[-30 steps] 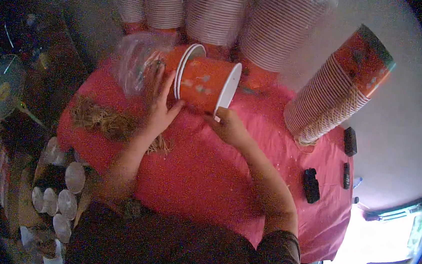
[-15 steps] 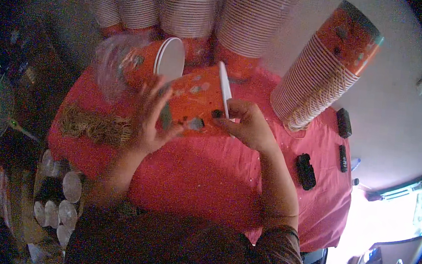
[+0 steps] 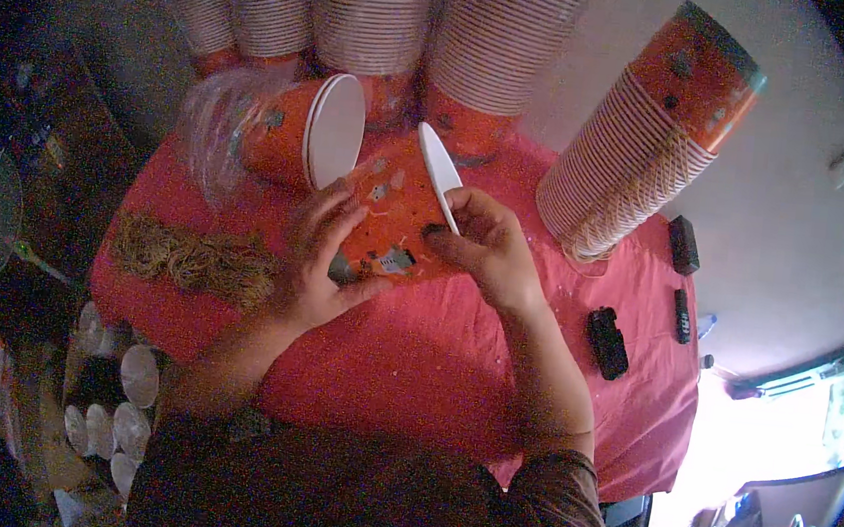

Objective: Attaching rubber bands to large paper buckets, likely for packaging or assembly.

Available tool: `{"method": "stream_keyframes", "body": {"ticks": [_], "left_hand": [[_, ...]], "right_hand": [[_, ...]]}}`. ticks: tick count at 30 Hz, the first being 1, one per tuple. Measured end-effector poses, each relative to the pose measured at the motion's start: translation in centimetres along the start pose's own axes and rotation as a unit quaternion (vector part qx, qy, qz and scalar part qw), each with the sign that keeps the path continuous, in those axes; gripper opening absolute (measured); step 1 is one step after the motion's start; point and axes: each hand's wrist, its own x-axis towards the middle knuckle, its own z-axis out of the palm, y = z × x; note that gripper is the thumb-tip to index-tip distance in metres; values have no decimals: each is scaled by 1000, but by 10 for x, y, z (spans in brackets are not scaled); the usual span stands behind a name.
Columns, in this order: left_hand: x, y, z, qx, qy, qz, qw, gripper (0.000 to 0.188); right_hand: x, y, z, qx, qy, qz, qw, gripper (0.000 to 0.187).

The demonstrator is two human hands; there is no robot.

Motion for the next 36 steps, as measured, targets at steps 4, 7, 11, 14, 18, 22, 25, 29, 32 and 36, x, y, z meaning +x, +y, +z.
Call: {"method": "stream_keyframes", "body": {"ticks": [4, 7, 11, 14, 18, 22, 25, 29, 32, 36], "left_hand": [[1, 3, 0, -20, 26, 4, 999, 64], [-5, 4, 2, -7, 47, -4, 999, 50], [1, 15, 0, -15, 60, 36, 997, 40], [-1, 20, -4, -47, 71, -13, 996, 39], [3, 23, -5, -62, 72, -37, 995, 38], [2, 19, -3, -67, 90, -34, 993, 37], [1, 18, -5, -65, 86, -26, 994, 36], [0, 20, -5, -66, 85, -29, 994, 33], [2, 21, -6, -72, 80, -31, 994, 30], [3, 16, -4, -77, 82, -21, 993, 26]], "right_hand": [[-4, 0, 5, -4, 6, -5, 1000, 23], [-8, -2, 17, -137, -14, -31, 990, 20], [-12, 2, 32, -199, -21, -48, 979, 16], [-12, 9, 36, -239, -19, -64, 969, 18], [-16, 5, 47, -273, -16, -65, 960, 21], [-18, 9, 48, -304, -44, -99, 947, 23], [-19, 9, 48, -310, -49, -114, 942, 22], [-21, 6, 49, -313, -45, -103, 943, 21], [-20, 8, 47, -323, -42, -104, 940, 20], [-21, 6, 47, -338, -35, -105, 935, 21]]}}
